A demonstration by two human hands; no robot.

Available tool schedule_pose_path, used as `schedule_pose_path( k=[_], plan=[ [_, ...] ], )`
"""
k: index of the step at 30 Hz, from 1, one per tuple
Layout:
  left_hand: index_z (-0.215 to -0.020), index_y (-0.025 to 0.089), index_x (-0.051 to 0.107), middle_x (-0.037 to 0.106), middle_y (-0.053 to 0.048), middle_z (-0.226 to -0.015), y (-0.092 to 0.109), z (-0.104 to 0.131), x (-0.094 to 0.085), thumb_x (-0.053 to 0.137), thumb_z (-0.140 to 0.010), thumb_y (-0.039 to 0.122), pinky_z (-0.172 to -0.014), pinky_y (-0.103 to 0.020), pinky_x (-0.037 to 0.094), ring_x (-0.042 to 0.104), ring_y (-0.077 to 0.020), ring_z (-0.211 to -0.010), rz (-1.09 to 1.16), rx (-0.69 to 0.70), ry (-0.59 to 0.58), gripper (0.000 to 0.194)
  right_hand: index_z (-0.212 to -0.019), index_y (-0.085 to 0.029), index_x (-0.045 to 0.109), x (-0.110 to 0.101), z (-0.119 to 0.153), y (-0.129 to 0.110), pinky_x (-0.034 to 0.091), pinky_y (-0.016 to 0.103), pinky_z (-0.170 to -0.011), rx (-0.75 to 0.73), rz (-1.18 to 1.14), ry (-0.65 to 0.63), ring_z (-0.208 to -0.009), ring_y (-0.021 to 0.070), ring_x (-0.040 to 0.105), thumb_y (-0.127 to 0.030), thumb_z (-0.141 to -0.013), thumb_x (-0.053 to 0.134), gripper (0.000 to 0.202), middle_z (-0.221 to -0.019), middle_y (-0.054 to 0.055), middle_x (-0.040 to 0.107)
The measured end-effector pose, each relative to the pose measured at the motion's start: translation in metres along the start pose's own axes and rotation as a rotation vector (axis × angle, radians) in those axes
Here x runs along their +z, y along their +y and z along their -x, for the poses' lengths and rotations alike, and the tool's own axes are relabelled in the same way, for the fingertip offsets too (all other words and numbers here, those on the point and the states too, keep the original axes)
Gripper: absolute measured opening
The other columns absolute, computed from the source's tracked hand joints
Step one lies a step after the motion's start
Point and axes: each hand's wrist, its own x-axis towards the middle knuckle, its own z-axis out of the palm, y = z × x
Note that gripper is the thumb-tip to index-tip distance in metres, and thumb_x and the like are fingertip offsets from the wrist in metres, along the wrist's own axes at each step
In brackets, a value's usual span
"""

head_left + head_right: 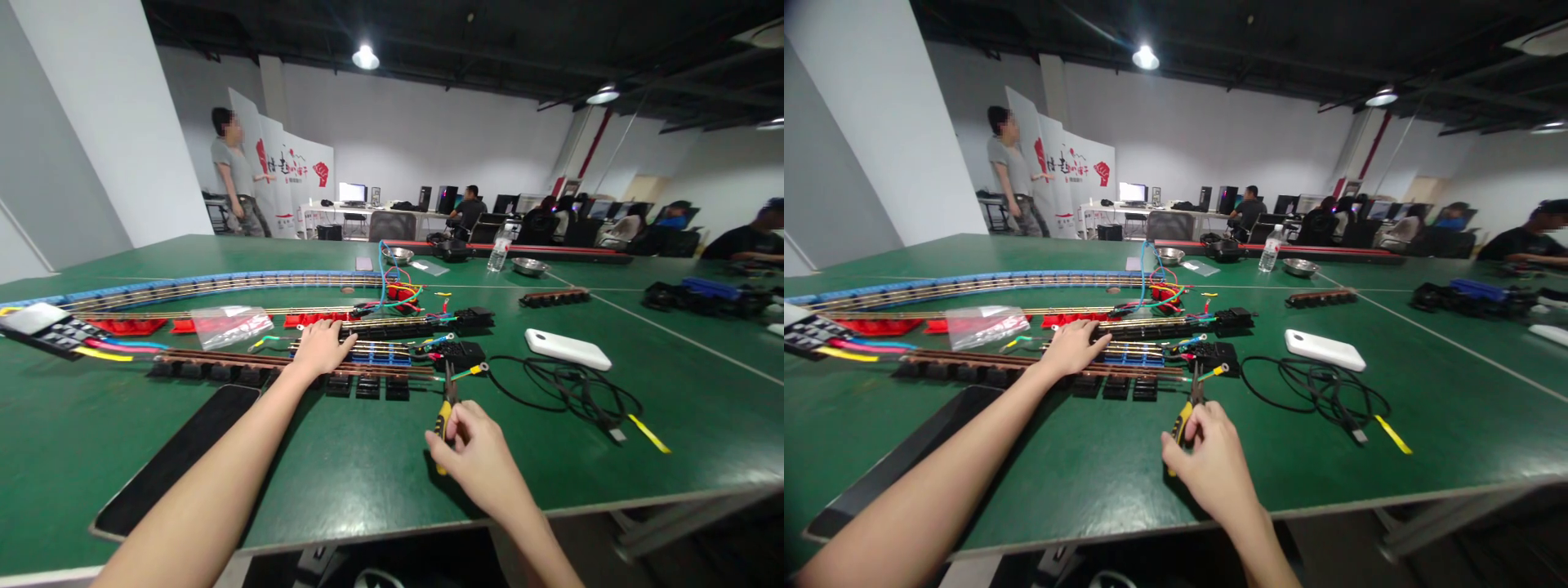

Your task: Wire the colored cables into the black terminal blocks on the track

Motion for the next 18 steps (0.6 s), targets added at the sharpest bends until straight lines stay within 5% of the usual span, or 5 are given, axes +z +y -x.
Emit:
schedule_pose_path(
  k=[7,18],
  plan=[
    [-0.130,0.009,0.056,0.059,-0.019,-0.132,0.000,0.001,0.000,0.033,-0.096,0.054,-0.104,-0.046,0.036,0.050,-0.0335,-0.125,0.000,0.008,-0.001,0.060,-0.067,-0.023,0.048,0.000,0.005,-0.005,0.040,0.034,-0.063,-0.017,0.143,0.011,-0.061,0.0170,0.051,-0.040,-0.076,0.064,0.024,-0.078,0.004,0.052],
    [-0.128,0.009,0.057,0.060,-0.018,-0.129,0.001,0.002,-0.002,0.034,-0.096,0.052,-0.104,-0.045,0.036,0.051,-0.0328,-0.124,0.003,0.011,0.012,0.059,-0.065,-0.020,0.052,-0.014,-0.001,0.014,0.039,0.028,-0.060,0.070,-0.359,-0.162,-0.064,0.0138,0.047,-0.046,-0.076,0.070,0.033,-0.072,0.000,0.049]
  ],
)
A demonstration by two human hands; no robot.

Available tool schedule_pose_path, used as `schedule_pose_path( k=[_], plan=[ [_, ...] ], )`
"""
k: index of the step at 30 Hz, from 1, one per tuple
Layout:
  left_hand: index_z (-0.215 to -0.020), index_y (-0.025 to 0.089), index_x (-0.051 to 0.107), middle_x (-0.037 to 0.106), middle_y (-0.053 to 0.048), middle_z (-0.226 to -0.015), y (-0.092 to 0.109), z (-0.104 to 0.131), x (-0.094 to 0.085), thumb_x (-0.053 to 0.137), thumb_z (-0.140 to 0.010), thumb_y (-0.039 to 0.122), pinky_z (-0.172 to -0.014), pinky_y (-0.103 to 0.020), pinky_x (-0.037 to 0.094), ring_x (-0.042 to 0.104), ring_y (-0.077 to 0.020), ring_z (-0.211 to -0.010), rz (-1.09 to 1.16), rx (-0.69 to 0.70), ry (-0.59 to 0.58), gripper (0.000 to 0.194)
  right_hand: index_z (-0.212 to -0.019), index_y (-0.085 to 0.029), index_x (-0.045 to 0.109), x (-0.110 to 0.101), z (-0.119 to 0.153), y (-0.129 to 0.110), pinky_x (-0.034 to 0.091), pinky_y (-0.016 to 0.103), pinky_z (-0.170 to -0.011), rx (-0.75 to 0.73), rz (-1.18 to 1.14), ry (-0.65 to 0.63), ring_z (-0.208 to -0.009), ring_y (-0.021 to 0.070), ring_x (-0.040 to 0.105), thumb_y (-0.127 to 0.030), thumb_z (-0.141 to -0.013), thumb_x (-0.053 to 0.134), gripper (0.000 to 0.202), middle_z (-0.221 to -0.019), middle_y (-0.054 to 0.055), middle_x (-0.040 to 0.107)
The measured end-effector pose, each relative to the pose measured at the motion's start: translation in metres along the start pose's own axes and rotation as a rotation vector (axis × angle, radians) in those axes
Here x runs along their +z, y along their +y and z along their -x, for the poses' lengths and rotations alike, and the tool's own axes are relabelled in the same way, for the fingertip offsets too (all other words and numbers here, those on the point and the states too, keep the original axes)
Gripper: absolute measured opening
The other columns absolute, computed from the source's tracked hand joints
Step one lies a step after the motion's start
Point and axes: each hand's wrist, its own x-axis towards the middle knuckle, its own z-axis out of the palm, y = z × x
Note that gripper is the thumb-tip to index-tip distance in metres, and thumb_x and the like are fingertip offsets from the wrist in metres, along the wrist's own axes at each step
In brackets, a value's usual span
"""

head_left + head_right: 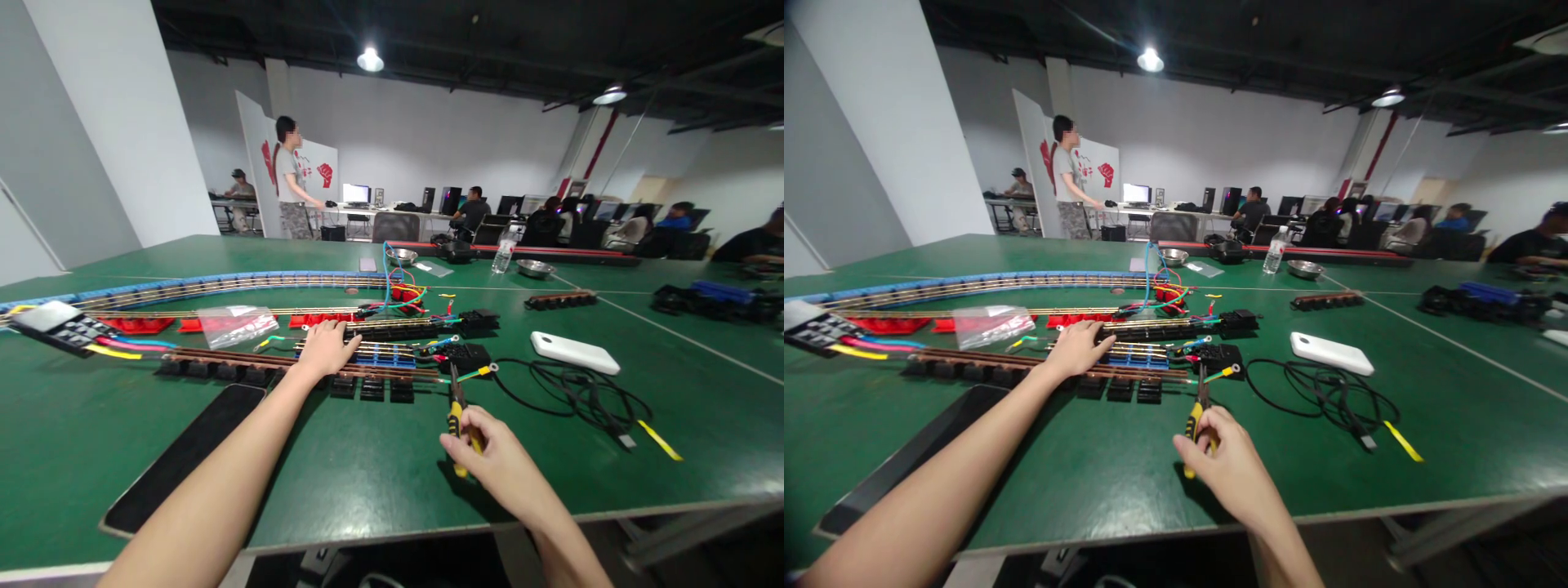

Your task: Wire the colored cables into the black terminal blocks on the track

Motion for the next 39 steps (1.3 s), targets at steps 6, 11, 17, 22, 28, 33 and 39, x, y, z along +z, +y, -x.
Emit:
schedule_pose_path(
  k=[6,11,17,22,28,33,39],
  plan=[
    [-0.128,0.011,0.057,0.060,-0.018,-0.131,0.001,-0.001,-0.001,0.035,-0.095,0.052,-0.105,-0.046,0.036,0.051,-0.0331,-0.124,0.005,-0.009,-0.004,0.058,-0.083,-0.016,0.070,-0.004,0.001,-0.005,0.043,0.025,-0.061,0.280,-0.647,0.025,-0.065,0.0136,0.053,-0.044,-0.067,0.077,0.033,-0.071,0.003,0.061],
    [-0.130,0.010,0.056,0.059,-0.018,-0.132,0.000,-0.001,0.000,0.034,-0.095,0.053,-0.105,-0.046,0.035,0.049,-0.0330,-0.126,-0.011,-0.009,-0.013,0.060,-0.083,-0.013,0.076,-0.007,0.001,-0.009,0.050,0.025,-0.066,0.368,-0.893,0.062,-0.074,0.0160,0.061,-0.036,-0.061,0.082,0.032,-0.080,0.008,0.069],
    [-0.129,0.012,0.057,0.061,-0.017,-0.128,-0.001,-0.001,0.000,0.034,-0.095,0.052,-0.104,-0.047,0.037,0.052,-0.0331,-0.122,0.016,0.004,0.001,0.057,-0.077,-0.015,0.072,-0.010,0.000,-0.006,0.052,0.029,-0.071,0.514,-1.091,0.039,-0.082,0.0177,0.066,-0.029,-0.066,0.075,0.019,-0.105,0.012,0.071],
    [-0.129,0.012,0.057,0.059,-0.018,-0.131,0.000,-0.001,-0.001,0.034,-0.095,0.053,-0.104,-0.047,0.036,0.050,-0.0331,-0.124,0.013,-0.008,-0.011,0.058,-0.081,-0.015,0.070,-0.013,-0.001,-0.005,0.049,0.028,-0.065,0.506,-1.210,-0.044,-0.081,0.0174,0.064,-0.027,-0.070,0.067,0.016,-0.099,0.012,0.070],
    [-0.129,0.009,0.056,0.059,-0.019,-0.132,0.001,-0.001,-0.002,0.034,-0.095,0.052,-0.105,-0.047,0.035,0.050,-0.0338,-0.125,0.012,-0.005,-0.022,0.059,-0.071,-0.015,0.064,-0.015,-0.001,-0.009,0.040,0.019,-0.052,0.526,-1.482,-0.064,-0.071,0.0117,0.053,-0.027,-0.071,0.064,0.012,-0.097,0.012,0.065],
    [-0.128,0.011,0.057,0.062,-0.017,-0.128,-0.002,-0.002,0.001,0.034,-0.095,0.053,-0.102,-0.046,0.038,0.053,-0.0332,-0.121,0.014,-0.005,-0.004,0.058,-0.062,-0.016,0.061,-0.015,0.007,-0.023,0.028,0.017,-0.038,0.615,-1.532,0.029,-0.055,0.0095,0.037,-0.036,-0.074,0.061,0.023,-0.084,0.011,0.060],
    [-0.121,0.012,0.061,0.064,-0.017,-0.123,-0.004,-0.006,0.005,0.037,-0.094,0.054,-0.099,-0.047,0.040,0.056,-0.0339,-0.117,0.049,-0.011,0.033,0.055,-0.063,-0.017,0.065,0.003,0.036,-0.044,0.026,0.017,-0.039,0.542,-1.403,0.161,-0.057,0.0091,0.035,-0.042,-0.064,0.076,0.027,-0.083,0.007,0.060]
  ],
)
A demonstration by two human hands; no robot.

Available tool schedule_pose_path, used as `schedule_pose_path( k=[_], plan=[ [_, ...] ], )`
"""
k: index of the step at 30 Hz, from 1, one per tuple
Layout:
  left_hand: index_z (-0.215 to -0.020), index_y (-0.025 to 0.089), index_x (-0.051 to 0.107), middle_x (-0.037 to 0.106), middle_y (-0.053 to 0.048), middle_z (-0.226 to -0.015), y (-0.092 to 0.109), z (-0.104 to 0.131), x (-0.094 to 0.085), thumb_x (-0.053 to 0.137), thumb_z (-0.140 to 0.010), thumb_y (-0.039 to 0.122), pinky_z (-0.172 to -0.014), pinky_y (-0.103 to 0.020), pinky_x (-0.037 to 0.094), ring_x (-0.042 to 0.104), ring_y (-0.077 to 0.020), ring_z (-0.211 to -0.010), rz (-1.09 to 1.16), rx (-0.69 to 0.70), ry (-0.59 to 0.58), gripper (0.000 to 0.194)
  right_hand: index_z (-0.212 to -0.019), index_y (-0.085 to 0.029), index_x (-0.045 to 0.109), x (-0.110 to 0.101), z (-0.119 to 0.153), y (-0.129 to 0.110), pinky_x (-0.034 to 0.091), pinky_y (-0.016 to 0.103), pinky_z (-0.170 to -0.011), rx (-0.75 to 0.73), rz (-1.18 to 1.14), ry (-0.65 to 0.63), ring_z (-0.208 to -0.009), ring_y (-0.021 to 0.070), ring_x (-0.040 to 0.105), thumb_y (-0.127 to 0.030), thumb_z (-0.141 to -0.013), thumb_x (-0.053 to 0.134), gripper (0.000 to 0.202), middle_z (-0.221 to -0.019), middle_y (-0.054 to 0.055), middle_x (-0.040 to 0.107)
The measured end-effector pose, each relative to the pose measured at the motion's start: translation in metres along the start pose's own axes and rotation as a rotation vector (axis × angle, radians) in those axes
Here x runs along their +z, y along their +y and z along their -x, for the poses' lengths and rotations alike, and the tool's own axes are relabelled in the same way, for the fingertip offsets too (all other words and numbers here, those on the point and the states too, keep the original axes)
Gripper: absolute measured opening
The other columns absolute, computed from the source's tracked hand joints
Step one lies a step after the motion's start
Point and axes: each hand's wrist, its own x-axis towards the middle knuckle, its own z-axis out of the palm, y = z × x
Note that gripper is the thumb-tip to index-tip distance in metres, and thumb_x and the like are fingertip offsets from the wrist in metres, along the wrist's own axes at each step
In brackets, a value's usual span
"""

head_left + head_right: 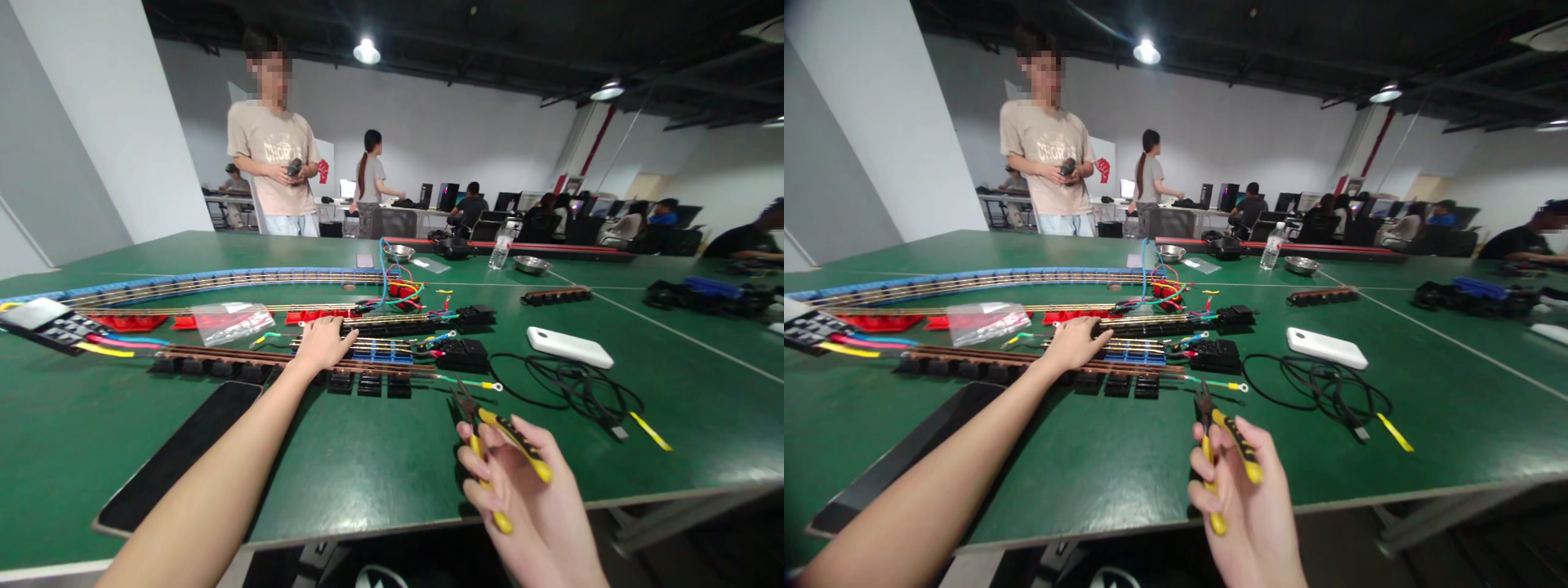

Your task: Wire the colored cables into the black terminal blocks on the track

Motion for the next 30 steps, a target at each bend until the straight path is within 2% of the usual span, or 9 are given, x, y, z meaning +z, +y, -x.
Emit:
schedule_pose_path(
  k=[3,6,7,10,15,20,25,27,30],
  plan=[
    [-0.118,0.016,0.063,0.066,-0.014,-0.121,0.000,-0.002,-0.001,0.040,-0.093,0.052,-0.099,-0.047,0.041,0.058,-0.0327,-0.116,0.048,-0.015,0.006,0.050,-0.075,-0.018,0.072,0.007,-0.002,0.008,0.030,0.017,-0.041,-0.135,0.233,-0.044,-0.061,0.0096,0.040,-0.035,-0.056,0.085,0.029,-0.082,0.005,0.061],
    [-0.115,0.017,0.065,0.068,-0.012,-0.119,0.002,-0.002,-0.004,0.042,-0.093,0.049,-0.097,-0.047,0.042,0.060,-0.0318,-0.113,0.099,-0.027,0.006,0.045,-0.082,-0.015,0.073,0.016,-0.019,0.000,0.032,0.015,-0.042,-0.195,0.355,-0.077,-0.062,0.0086,0.044,-0.031,-0.057,0.086,0.032,-0.079,0.004,0.061],
    [-0.114,0.017,0.066,0.069,-0.012,-0.118,0.002,-0.002,-0.005,0.043,-0.093,0.048,-0.097,-0.046,0.043,0.061,-0.0317,-0.112,0.109,-0.030,0.007,0.044,-0.081,-0.014,0.072,0.020,-0.027,-0.007,0.030,0.015,-0.041,-0.158,0.336,-0.090,-0.061,0.0079,0.044,-0.031,-0.059,0.085,0.031,-0.080,0.004,0.062],
    [-0.111,0.017,0.068,0.070,-0.012,-0.115,0.004,-0.003,-0.007,0.044,-0.093,0.046,-0.094,-0.045,0.045,0.062,-0.0314,-0.110,0.121,-0.038,0.017,0.042,-0.067,-0.013,0.064,0.029,-0.053,-0.027,0.023,0.014,-0.037,0.144,0.242,-0.153,-0.052,0.0053,0.040,-0.033,-0.064,0.078,0.024,-0.077,0.005,0.063],
    [-0.105,0.018,0.071,0.073,-0.010,-0.106,0.005,-0.004,-0.007,0.044,-0.093,0.043,-0.089,-0.039,0.047,0.066,-0.0288,-0.102,0.112,-0.055,0.049,0.039,-0.072,-0.014,0.062,0.034,-0.084,-0.040,0.025,0.014,-0.036,0.138,0.341,-0.108,-0.048,0.0056,0.046,-0.026,-0.074,0.069,0.014,-0.072,0.003,0.065],
    [-0.105,0.018,0.072,0.074,-0.010,-0.105,0.007,-0.002,-0.008,0.045,-0.093,0.039,-0.088,-0.035,0.048,0.066,-0.0266,-0.101,0.108,-0.029,0.083,0.036,-0.081,-0.016,0.063,0.031,-0.085,-0.031,0.034,0.017,-0.039,0.173,0.381,-0.168,-0.057,0.0110,0.058,-0.028,-0.069,0.075,0.021,-0.079,0.004,0.069],
    [-0.102,0.017,0.073,0.074,-0.010,-0.104,0.008,0.000,-0.008,0.047,-0.092,0.036,-0.089,-0.035,0.048,0.066,-0.0263,-0.101,0.109,-0.004,0.092,0.034,-0.078,-0.017,0.060,0.024,-0.081,-0.019,0.042,0.018,-0.046,0.000,0.494,-0.118,-0.061,0.0103,0.060,-0.021,-0.058,0.084,0.032,-0.078,0.002,0.068],
    [-0.101,0.018,0.073,0.074,-0.009,-0.103,0.006,0.000,-0.007,0.047,-0.093,0.036,-0.088,-0.035,0.048,0.067,-0.0259,-0.100,0.127,0.000,0.113,0.033,-0.078,-0.017,0.058,0.023,-0.081,-0.014,0.044,0.018,-0.048,-0.084,0.544,-0.100,-0.065,0.0107,0.062,-0.027,-0.059,0.085,0.034,-0.082,0.002,0.068],
    [-0.100,0.018,0.074,0.074,-0.008,-0.102,0.005,-0.001,-0.006,0.047,-0.092,0.035,-0.088,-0.034,0.048,0.067,-0.0252,-0.099,0.145,-0.001,0.143,0.033,-0.075,-0.018,0.055,0.022,-0.080,-0.009,0.036,0.017,-0.041,-0.210,0.731,-0.094,-0.069,0.0134,0.061,-0.039,-0.061,0.083,0.038,-0.077,0.001,0.062]
  ],
)
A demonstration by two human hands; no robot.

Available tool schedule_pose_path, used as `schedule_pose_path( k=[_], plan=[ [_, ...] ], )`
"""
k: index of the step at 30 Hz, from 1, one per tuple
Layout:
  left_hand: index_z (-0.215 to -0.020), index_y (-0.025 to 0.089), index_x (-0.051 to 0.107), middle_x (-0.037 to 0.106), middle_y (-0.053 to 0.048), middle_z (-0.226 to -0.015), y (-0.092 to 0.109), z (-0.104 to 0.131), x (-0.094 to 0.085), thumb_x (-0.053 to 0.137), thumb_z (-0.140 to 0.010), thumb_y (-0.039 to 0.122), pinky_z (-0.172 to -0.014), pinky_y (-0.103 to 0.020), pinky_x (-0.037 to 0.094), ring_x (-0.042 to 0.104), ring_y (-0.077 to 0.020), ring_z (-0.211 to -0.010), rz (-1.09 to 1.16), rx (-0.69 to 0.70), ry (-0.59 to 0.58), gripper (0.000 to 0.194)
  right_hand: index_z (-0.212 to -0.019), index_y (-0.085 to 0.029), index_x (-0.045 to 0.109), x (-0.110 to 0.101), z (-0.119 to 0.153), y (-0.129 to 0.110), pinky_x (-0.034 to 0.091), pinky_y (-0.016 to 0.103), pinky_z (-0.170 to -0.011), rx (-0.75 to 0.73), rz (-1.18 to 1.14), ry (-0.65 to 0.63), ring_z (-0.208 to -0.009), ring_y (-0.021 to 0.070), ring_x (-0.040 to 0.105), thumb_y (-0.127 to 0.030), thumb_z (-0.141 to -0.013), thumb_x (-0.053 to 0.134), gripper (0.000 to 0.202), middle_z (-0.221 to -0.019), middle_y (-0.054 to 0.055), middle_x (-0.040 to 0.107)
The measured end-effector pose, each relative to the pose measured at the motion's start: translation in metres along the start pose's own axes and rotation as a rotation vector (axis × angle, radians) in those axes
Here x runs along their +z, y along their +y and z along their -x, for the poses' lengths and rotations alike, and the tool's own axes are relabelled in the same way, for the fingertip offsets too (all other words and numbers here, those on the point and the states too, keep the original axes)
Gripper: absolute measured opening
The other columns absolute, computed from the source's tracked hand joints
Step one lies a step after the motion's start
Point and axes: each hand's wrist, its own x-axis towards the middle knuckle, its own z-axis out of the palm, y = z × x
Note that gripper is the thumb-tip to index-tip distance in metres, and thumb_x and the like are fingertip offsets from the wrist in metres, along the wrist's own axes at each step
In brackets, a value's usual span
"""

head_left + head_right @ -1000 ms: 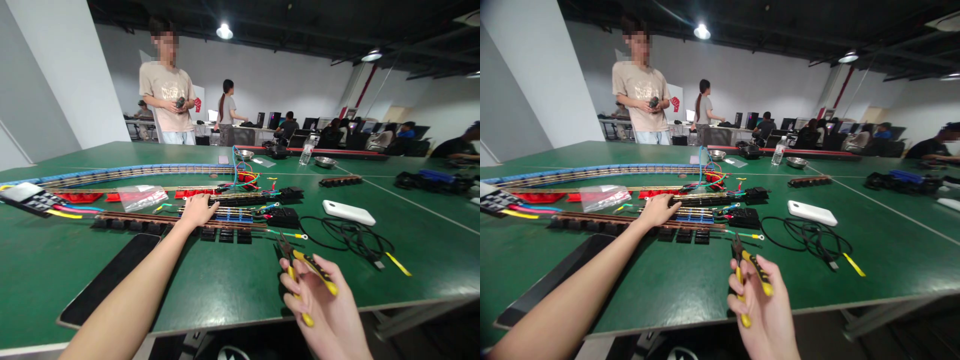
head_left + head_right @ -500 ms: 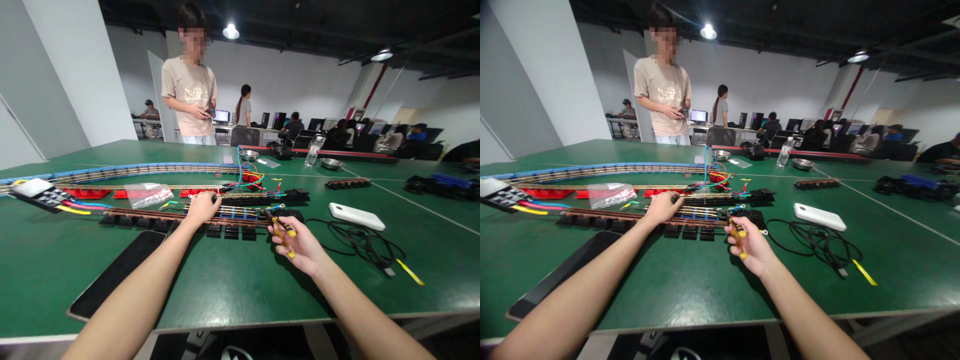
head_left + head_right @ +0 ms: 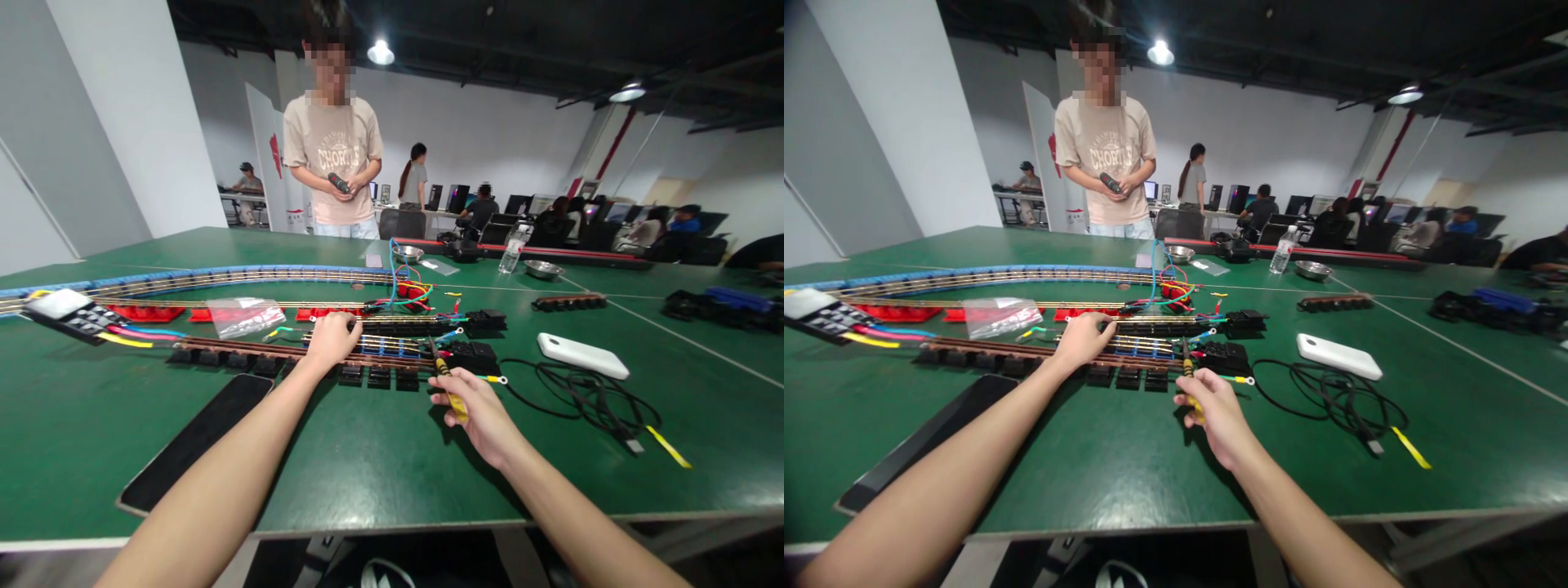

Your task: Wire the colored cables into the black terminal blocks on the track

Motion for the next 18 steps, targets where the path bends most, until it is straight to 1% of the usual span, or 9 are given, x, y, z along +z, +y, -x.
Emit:
schedule_pose_path(
  k=[2,4,6,7,9,11,15,17,18],
  plan=[
    [-0.099,0.018,0.074,0.075,-0.008,-0.101,0.000,0.000,0.000,0.047,-0.092,0.035,-0.088,-0.034,0.048,0.067,-0.0253,-0.099,0.000,0.001,0.006,0.032,-0.073,-0.019,0.052,0.001,0.000,0.002,0.026,0.016,-0.036,-0.048,0.148,0.005,-0.059,0.0107,0.053,-0.044,-0.063,0.081,0.040,-0.067,-0.003,0.053],
    [-0.098,0.018,0.074,0.075,-0.008,-0.100,0.000,0.000,0.000,0.047,-0.092,0.035,-0.088,-0.034,0.048,0.067,-0.0253,-0.099,-0.002,0.002,0.002,0.033,-0.073,-0.020,0.049,0.000,0.000,0.003,0.017,0.016,-0.037,-0.054,0.210,0.005,-0.049,0.0058,0.038,-0.048,-0.066,0.078,0.041,-0.061,-0.006,0.045],
    [-0.097,0.019,0.075,0.075,-0.008,-0.099,0.001,0.000,-0.001,0.047,-0.091,0.034,-0.088,-0.034,0.048,0.067,-0.0252,-0.098,-0.009,-0.011,0.001,0.033,-0.072,-0.020,0.047,-0.001,-0.001,0.005,0.012,0.018,-0.040,-0.045,0.215,-0.004,-0.046,0.0038,0.026,-0.049,-0.068,0.075,0.041,-0.059,-0.008,0.040],
    [-0.096,0.019,0.075,0.075,-0.008,-0.099,0.001,0.001,-0.002,0.046,-0.091,0.034,-0.088,-0.035,0.048,0.067,-0.0254,-0.098,-0.017,-0.027,0.007,0.033,-0.072,-0.020,0.046,-0.002,-0.002,0.005,0.011,0.019,-0.041,-0.053,0.230,-0.007,-0.047,0.0039,0.024,-0.050,-0.068,0.074,0.041,-0.059,-0.009,0.038],
    [-0.094,0.019,0.075,0.075,-0.009,-0.097,0.002,0.001,-0.003,0.045,-0.091,0.033,-0.087,-0.037,0.048,0.067,-0.0263,-0.096,-0.045,-0.075,0.026,0.033,-0.070,-0.020,0.045,-0.003,-0.004,0.008,0.015,0.020,-0.042,-0.111,0.323,0.002,-0.049,0.0050,0.025,-0.049,-0.069,0.072,0.040,-0.059,-0.008,0.037],
    [-0.093,0.019,0.075,0.074,-0.010,-0.098,0.003,0.002,-0.003,0.045,-0.090,0.033,-0.086,-0.039,0.048,0.067,-0.0275,-0.095,-0.074,-0.118,0.042,0.033,-0.069,-0.020,0.046,-0.004,-0.006,0.010,0.020,0.022,-0.045,-0.203,0.468,0.015,-0.051,0.0066,0.029,-0.048,-0.071,0.070,0.036,-0.059,-0.007,0.038],
    [-0.101,0.017,0.072,0.071,-0.011,-0.107,0.003,0.003,-0.001,0.046,-0.089,0.034,-0.089,-0.043,0.046,0.064,-0.0297,-0.102,-0.114,-0.122,0.028,0.033,-0.074,-0.021,0.049,-0.007,-0.005,0.013,0.026,0.025,-0.049,-0.324,0.762,0.028,-0.051,0.0104,0.035,-0.050,-0.077,0.063,0.031,-0.057,-0.006,0.041],
    [-0.106,0.016,0.070,0.070,-0.012,-0.110,0.003,0.003,0.000,0.046,-0.089,0.035,-0.091,-0.045,0.045,0.062,-0.0304,-0.105,-0.128,-0.123,0.011,0.035,-0.079,-0.022,0.052,-0.007,-0.002,0.012,0.031,0.027,-0.052,-0.405,0.932,0.059,-0.053,0.0130,0.042,-0.049,-0.081,0.060,0.029,-0.061,-0.004,0.047],
    [-0.107,0.015,0.069,0.069,-0.013,-0.112,0.003,0.003,0.000,0.045,-0.090,0.036,-0.092,-0.046,0.045,0.062,-0.0305,-0.106,-0.132,-0.129,0.001,0.036,-0.083,-0.021,0.053,-0.007,0.000,0.012,0.035,0.029,-0.055,-0.464,1.014,0.081,-0.056,0.0147,0.047,-0.047,-0.082,0.058,0.027,-0.067,-0.001,0.052]
  ],
)
